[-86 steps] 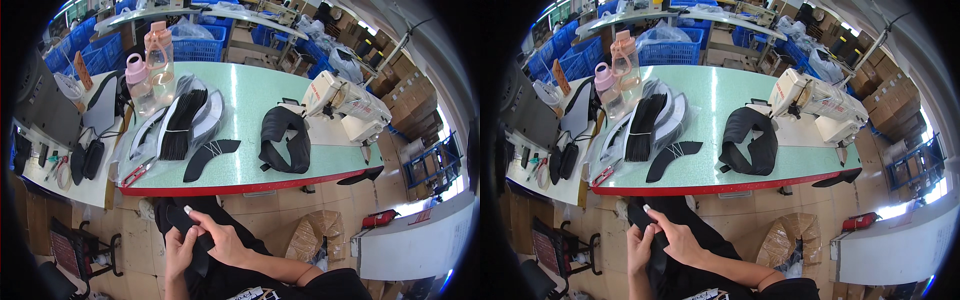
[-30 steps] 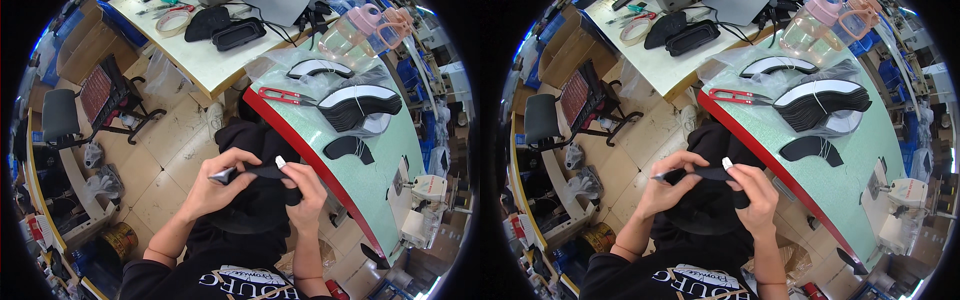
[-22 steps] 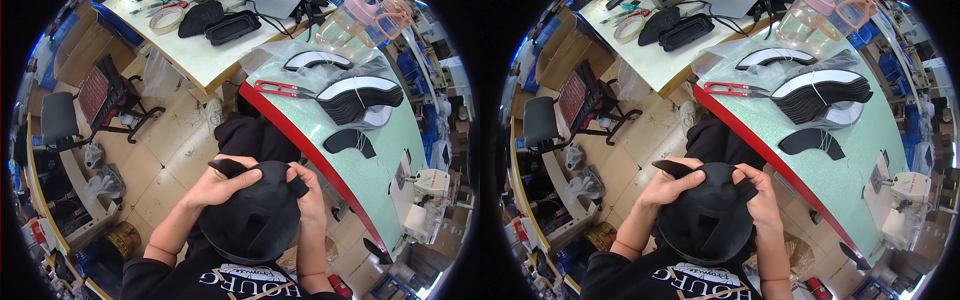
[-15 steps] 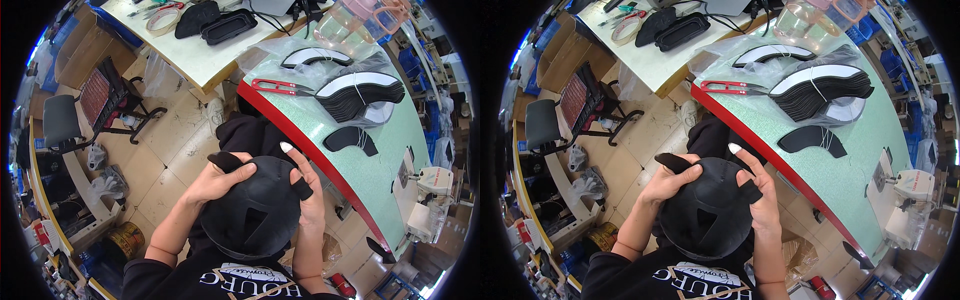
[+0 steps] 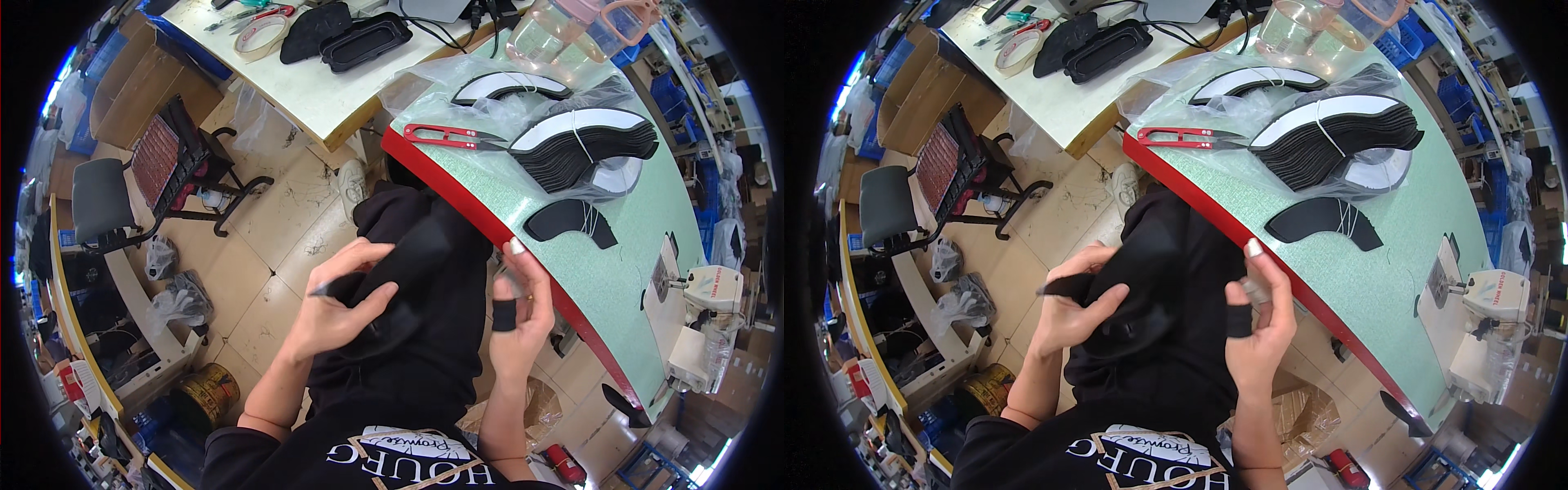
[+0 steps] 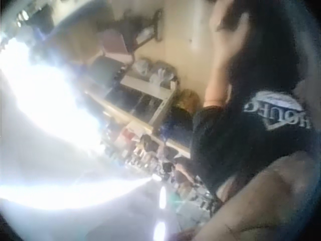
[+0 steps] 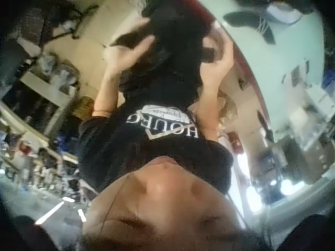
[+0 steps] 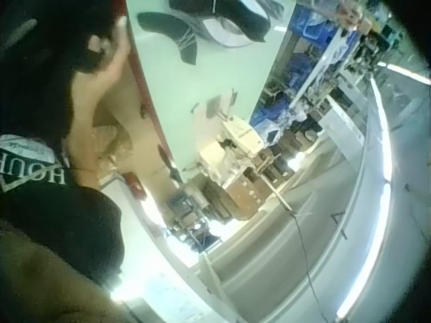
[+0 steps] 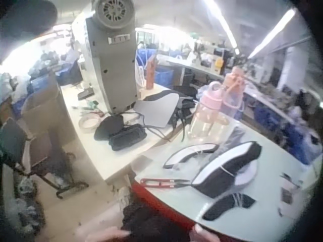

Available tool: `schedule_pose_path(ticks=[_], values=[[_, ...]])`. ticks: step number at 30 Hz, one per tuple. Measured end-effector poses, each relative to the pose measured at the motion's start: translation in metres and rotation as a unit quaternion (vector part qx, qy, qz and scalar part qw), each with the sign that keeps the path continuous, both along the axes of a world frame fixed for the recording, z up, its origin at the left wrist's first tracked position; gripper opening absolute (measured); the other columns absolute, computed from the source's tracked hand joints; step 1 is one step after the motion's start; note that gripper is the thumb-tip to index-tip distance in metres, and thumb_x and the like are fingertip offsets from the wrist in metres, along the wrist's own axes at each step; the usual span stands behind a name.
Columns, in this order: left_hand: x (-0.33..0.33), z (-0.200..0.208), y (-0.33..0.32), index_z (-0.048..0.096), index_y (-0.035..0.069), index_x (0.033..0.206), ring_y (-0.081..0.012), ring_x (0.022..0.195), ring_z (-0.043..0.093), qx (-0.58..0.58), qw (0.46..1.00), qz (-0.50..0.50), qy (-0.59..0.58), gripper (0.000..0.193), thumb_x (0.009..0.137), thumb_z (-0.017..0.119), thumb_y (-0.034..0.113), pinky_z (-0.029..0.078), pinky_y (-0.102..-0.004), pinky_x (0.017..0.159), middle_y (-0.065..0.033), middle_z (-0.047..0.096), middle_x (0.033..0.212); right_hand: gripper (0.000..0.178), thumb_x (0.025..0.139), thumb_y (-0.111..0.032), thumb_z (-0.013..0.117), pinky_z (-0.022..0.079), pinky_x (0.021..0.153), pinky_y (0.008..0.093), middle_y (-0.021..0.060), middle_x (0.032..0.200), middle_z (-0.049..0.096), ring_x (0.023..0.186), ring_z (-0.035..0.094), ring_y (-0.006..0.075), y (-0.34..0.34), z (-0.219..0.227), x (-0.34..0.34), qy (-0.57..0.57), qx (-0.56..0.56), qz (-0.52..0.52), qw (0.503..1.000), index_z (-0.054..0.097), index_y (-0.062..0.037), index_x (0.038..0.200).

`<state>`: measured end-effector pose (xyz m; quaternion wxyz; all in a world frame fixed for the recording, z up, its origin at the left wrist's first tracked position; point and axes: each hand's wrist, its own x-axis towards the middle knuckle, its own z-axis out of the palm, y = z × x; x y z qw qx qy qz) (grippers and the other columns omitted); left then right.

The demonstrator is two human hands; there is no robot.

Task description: The person is preparing shoe components by attaching small parts or linings to leather pieces before stitching.

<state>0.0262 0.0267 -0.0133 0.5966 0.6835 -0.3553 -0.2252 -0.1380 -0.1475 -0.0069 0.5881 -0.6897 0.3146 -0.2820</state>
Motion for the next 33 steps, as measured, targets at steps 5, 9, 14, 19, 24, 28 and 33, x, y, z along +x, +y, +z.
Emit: schedule_pose_path(ticks=[5,9,14,19,24,28,33], values=[[-0.026,0.029,-0.022,0.052,0.001,0.145,-0.0128,0.080,0.057,-0.069,0.978,-0.141,0.136,0.061,0.088,0.074,0.005,0.048,-0.0270,0.073,-0.0072,0.053,0.109,0.096,0.084,-0.022,0.086,0.045,0.109,0.0377,0.0176,0.152,0.046,0.137,0.049,0.0267,0.045,0.011,-0.002,-0.165,0.243,0.200,0.935,0.028,0.0024,0.158],[-0.011,0.024,-0.020,0.065,0.000,0.129,-0.0124,0.074,0.057,-0.063,0.997,-0.015,0.041,0.041,0.091,0.075,0.012,0.049,-0.0259,0.068,-0.0085,0.063,0.099,0.043,0.105,-0.015,0.057,0.056,0.089,0.0304,0.0162,0.120,0.068,0.105,0.070,0.0224,0.038,0.010,0.006,-0.016,0.219,0.094,0.971,0.048,0.0076,0.141],[0.018,0.025,-0.023,0.070,0.003,0.121,-0.0157,0.080,0.063,0.037,0.988,0.067,-0.137,0.041,0.082,0.081,0.008,0.050,-0.0280,0.071,-0.0076,0.067,0.099,0.037,0.108,-0.016,0.050,0.058,0.080,0.0296,0.0172,0.111,0.070,0.095,0.074,0.0239,0.020,0.018,0.004,-0.030,0.350,0.110,0.930,0.054,0.0087,0.136],[-0.002,0.005,-0.026,0.070,-0.004,0.098,-0.0094,0.075,0.059,0.008,0.997,-0.004,0.071,0.011,0.097,0.067,0.006,0.049,-0.0279,0.072,-0.0054,0.067,0.078,0.031,0.107,-0.014,0.053,0.053,0.084,0.0250,0.0132,0.109,0.072,0.093,0.071,0.0173,0.008,0.008,0.006,0.031,0.123,0.172,0.977,0.063,0.0085,0.127],[0.004,0.006,-0.016,0.071,-0.002,0.094,-0.0063,0.075,0.056,-0.019,0.964,-0.073,0.256,0.017,0.099,0.067,0.014,0.047,-0.0253,0.070,0.0013,0.065,0.077,0.024,0.104,-0.012,0.059,0.047,0.082,0.0218,0.0026,0.105,0.072,0.093,0.064,0.0074,0.001,0.000,-0.007,-0.003,0.245,0.163,0.956,0.071,0.0057,0.115],[0.012,0.002,-0.013,0.075,0.003,0.095,-0.0045,0.077,0.058,0.016,0.907,-0.098,0.410,0.019,0.098,0.071,0.021,0.048,-0.0237,0.071,0.0038,0.068,0.082,0.030,0.106,-0.022,0.059,0.048,0.079,0.0228,0.0017,0.098,0.073,0.086,0.063,0.0077,0.009,-0.038,-0.037,-0.028,0.423,0.056,0.904,0.072,0.0034,0.112],[0.006,-0.005,-0.007,0.077,0.001,0.103,-0.0054,0.081,0.063,0.005,0.881,-0.098,0.464,0.022,0.095,0.074,0.021,0.049,-0.0218,0.075,0.0017,0.072,0.089,0.035,0.103,-0.028,0.064,0.050,0.084,0.0248,0.0051,0.104,0.074,0.092,0.065,0.0100,0.010,-0.020,-0.023,-0.105,0.394,0.156,0.900,0.071,0.0039,0.116]])
